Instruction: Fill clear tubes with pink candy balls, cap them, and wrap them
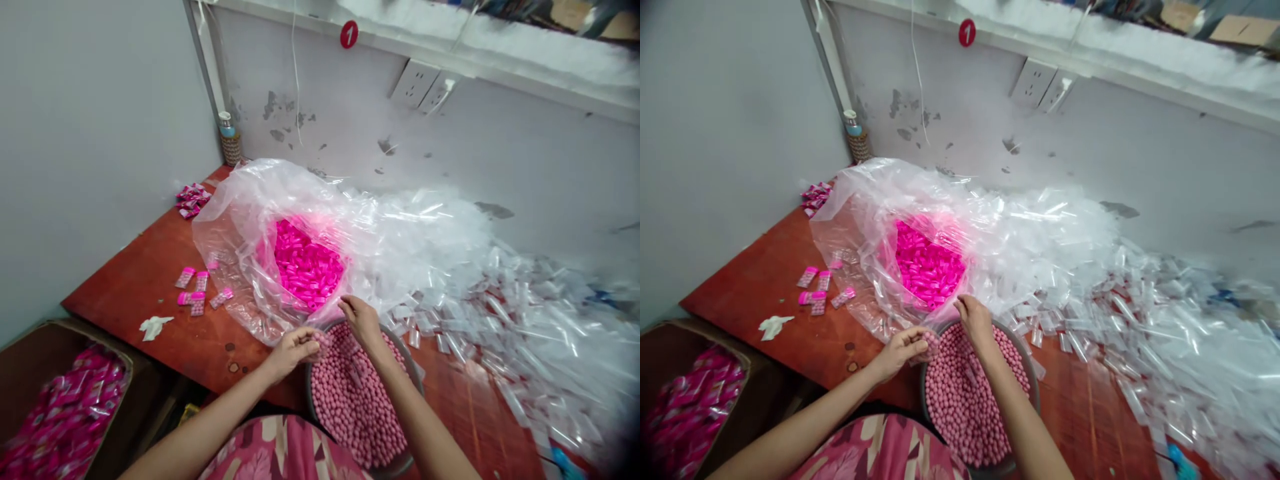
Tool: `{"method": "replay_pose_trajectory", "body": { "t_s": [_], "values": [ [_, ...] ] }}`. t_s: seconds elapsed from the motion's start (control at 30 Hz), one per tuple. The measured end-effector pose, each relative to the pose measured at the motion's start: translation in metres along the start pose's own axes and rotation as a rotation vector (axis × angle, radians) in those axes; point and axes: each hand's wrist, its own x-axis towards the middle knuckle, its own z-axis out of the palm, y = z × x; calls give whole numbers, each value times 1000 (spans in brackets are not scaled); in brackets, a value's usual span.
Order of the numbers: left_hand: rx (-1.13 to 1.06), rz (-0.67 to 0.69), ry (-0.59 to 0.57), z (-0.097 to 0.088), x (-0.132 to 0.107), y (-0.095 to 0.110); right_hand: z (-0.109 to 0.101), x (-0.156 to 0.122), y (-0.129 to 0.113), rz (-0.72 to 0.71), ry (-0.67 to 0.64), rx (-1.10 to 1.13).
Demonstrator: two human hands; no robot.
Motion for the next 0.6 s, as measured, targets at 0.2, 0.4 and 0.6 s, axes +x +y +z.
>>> {"method": "replay_pose_trajectory", "body": {
  "t_s": [0.2, 0.4, 0.6],
  "values": [
    [16, 35, 110, -21, -7, 18, 30, 42, -8, 77, -83, -188],
    [14, 63, 140, -25, -8, 19, 45, 52, -8, 45, -153, -263],
    [55, 119, 164, -26, -6, 21, 32, 51, -8, -90, -113, -156]
  ]
}}
